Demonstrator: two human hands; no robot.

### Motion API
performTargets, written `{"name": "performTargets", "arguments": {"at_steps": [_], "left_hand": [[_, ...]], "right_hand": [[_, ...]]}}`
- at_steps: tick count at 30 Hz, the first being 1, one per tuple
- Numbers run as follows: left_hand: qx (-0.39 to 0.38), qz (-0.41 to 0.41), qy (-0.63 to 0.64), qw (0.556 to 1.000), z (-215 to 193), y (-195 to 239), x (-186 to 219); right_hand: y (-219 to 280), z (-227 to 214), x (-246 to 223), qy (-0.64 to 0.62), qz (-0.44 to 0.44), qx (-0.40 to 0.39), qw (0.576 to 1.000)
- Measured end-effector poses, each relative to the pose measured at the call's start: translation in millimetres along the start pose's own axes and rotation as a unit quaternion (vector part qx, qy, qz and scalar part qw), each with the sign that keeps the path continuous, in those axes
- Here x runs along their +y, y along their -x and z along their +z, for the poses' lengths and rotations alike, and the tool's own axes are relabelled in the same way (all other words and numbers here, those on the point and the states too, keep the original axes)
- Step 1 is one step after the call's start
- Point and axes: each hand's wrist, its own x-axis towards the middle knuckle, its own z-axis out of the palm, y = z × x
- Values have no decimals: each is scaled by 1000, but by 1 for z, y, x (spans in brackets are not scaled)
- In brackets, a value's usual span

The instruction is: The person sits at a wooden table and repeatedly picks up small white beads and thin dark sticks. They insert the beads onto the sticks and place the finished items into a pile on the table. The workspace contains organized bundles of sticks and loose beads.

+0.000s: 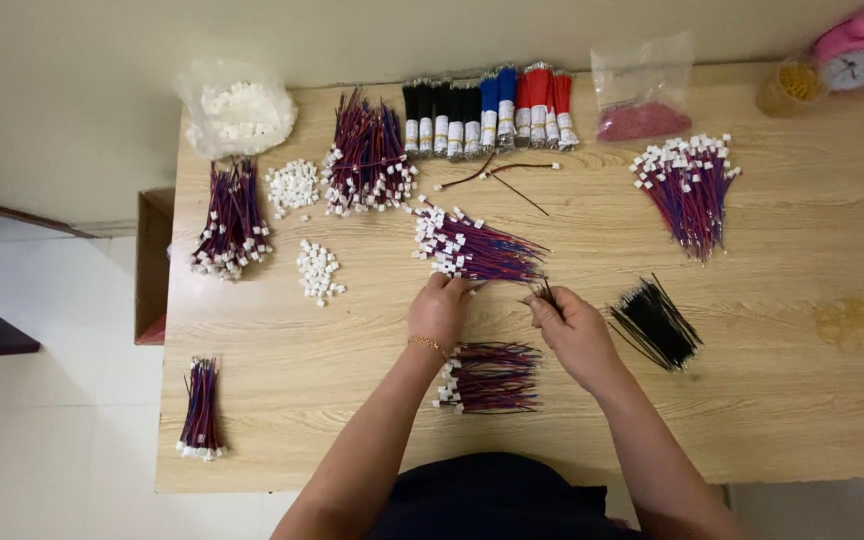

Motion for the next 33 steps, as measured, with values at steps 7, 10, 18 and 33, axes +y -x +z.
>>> {"name": "performTargets", "arguments": {"at_steps": [7,10,18,33], "left_hand": [[28,30,-24,999,14,4,-26],[71,4,66,995,-20,11,-14],[12,-98,592,800,-134,64,46],[-47,-97,757,644,-135,89,65]], "right_hand": [[16,11,-49,-43,-25,-25,998],[24,15,-65,-20,-47,-31,998],[53,31,-96,251,-217,25,943],[77,38,-121,251,-209,1,945]]}}
